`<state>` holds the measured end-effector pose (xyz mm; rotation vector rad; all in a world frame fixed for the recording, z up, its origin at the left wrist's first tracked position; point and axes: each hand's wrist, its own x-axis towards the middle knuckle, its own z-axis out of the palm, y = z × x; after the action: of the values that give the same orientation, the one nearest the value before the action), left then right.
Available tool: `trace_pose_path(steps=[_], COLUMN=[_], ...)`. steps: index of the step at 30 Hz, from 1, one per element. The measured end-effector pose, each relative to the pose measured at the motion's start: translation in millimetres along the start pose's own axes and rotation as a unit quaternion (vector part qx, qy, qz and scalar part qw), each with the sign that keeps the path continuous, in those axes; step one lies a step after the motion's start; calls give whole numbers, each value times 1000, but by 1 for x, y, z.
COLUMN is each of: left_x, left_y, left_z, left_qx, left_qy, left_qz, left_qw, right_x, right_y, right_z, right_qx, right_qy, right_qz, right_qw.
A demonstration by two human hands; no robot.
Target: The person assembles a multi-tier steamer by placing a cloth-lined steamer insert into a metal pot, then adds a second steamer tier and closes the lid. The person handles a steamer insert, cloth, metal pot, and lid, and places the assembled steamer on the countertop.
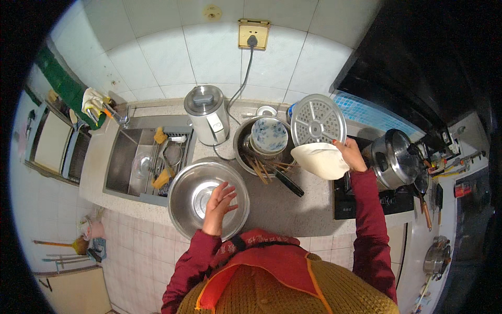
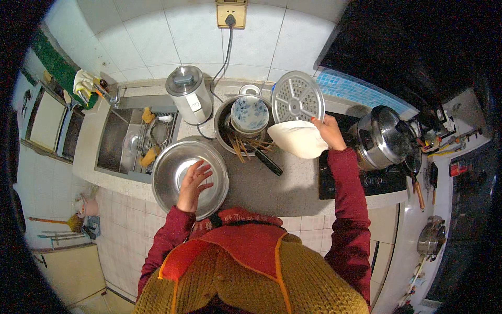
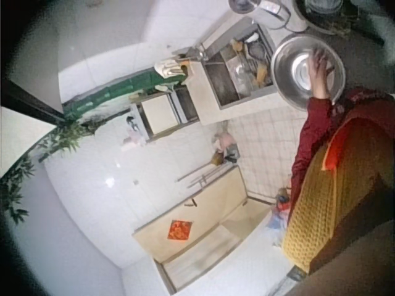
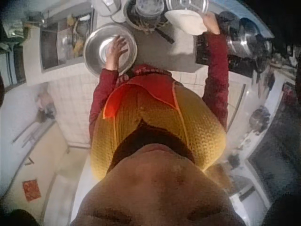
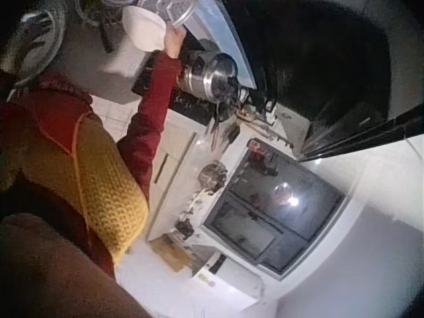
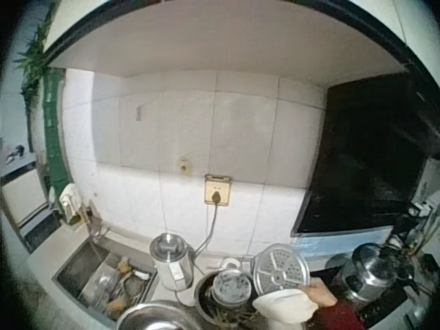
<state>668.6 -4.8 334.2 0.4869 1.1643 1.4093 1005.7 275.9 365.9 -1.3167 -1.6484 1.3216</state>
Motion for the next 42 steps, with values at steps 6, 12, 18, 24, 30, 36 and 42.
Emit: trace_pose_path(steps=[6, 12, 18, 24, 30, 36, 42], left_x=[-21, -21, -22, -29, -15, -82, -173], left_y=[-6, -12, -12, 2, -11, -76, -182], left_z=[-21, -25, -30, -30, 64, 232, 394], left_qx=[-31, -12, -2, 50, 115, -9, 61], left_qy=[69, 98, 94, 46, -188, -429, -502], left_qz=[1, -11, -8, 12, -63, -164, -202], left_qw=[997, 995, 996, 998, 973, 888, 839], right_x=[25, 51, 34, -72, -278, -436, -593], right_y=[4, 7, -15, -69, -70, -15, 57], right_z=[11, 21, 29, -6, -25, -40, -119], right_qx=[-28, -96, -100, -96, 278, 426, 423], right_qy=[-23, -60, -8, 139, 181, 217, 337], right_qz=[-6, 32, -38, -197, -63, 73, 19], right_qw=[999, 993, 994, 966, 941, 875, 841])
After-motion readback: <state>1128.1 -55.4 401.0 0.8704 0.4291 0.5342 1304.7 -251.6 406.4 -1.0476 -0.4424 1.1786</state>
